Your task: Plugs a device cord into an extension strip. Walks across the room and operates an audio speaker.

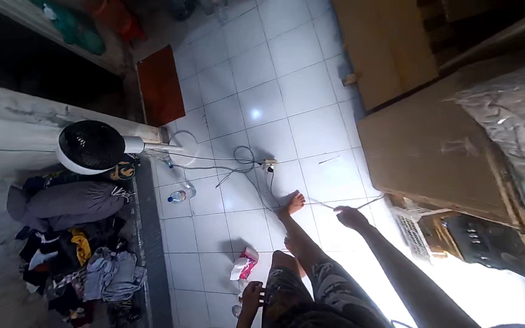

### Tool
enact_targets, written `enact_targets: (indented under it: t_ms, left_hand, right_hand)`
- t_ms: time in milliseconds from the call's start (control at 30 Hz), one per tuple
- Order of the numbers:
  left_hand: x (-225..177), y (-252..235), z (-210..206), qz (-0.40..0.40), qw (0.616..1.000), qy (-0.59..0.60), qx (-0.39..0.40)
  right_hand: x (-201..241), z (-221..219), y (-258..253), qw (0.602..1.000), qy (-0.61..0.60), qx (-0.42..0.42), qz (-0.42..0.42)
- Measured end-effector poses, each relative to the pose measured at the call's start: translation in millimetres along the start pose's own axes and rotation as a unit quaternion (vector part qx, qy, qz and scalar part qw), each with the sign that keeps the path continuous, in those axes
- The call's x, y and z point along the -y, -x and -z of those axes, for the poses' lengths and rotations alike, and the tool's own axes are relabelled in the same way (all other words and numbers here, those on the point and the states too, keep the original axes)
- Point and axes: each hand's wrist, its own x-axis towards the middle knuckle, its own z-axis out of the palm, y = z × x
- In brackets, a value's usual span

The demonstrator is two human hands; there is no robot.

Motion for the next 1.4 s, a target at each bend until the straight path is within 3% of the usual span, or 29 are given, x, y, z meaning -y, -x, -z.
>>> enact_targets:
  t_ms: [167,300,400,533,733,900,1033,1167,1300,1400]
  left_hand:
    - [43.6,6.2,-19.3,0.002,1.0,0.011,0.006]
    - [67.9,11.5,-45.6,-0.013,0.991,-0.102,0.087]
    - [81.1,16.5,-80.7,-0.044,0.963,-0.242,0.113]
    - [98.3,16.3,-129.5,0.012,0.922,-0.38,0.077]
    - [139.3,28.3,-178.4,0.038,0.863,-0.498,0.08]
    - [169.6,13.6,-204.8,0.033,0.844,-0.532,0.064]
    - [183.4,9.0,-226.5,0.04,0.839,-0.538,0.063]
    - [200.7,-2.0,-257.2,0.05,0.857,-0.504,0.094]
    - [220.9,-18.1,-313.8,0.075,0.878,-0.464,0.094]
    - [233.2,-31.9,-368.3,0.082,0.853,-0.51,0.07]
  right_hand:
    - [-54.5,-60.0,27.9,0.999,-0.019,0.038,0.011]
    - [-100.8,-105.0,55.9,0.998,-0.043,0.054,0.008]
    - [-140.4,-132.1,79.0,0.997,-0.037,0.069,-0.005]
    - [-194.6,-157.1,93.7,0.997,-0.041,0.061,-0.013]
    - [-259.4,-175.9,145.3,0.987,-0.152,0.018,-0.052]
    - [-331.5,-203.5,171.3,0.976,-0.201,0.011,-0.08]
    - [-380.5,-211.4,189.4,0.985,-0.124,0.038,-0.113]
    - [-412.3,-202.9,188.6,0.986,-0.129,0.007,-0.106]
    - [-439.6,-165.5,182.3,0.987,-0.141,-0.027,-0.072]
    - [-465.2,-137.2,169.4,0.988,-0.138,-0.047,-0.044]
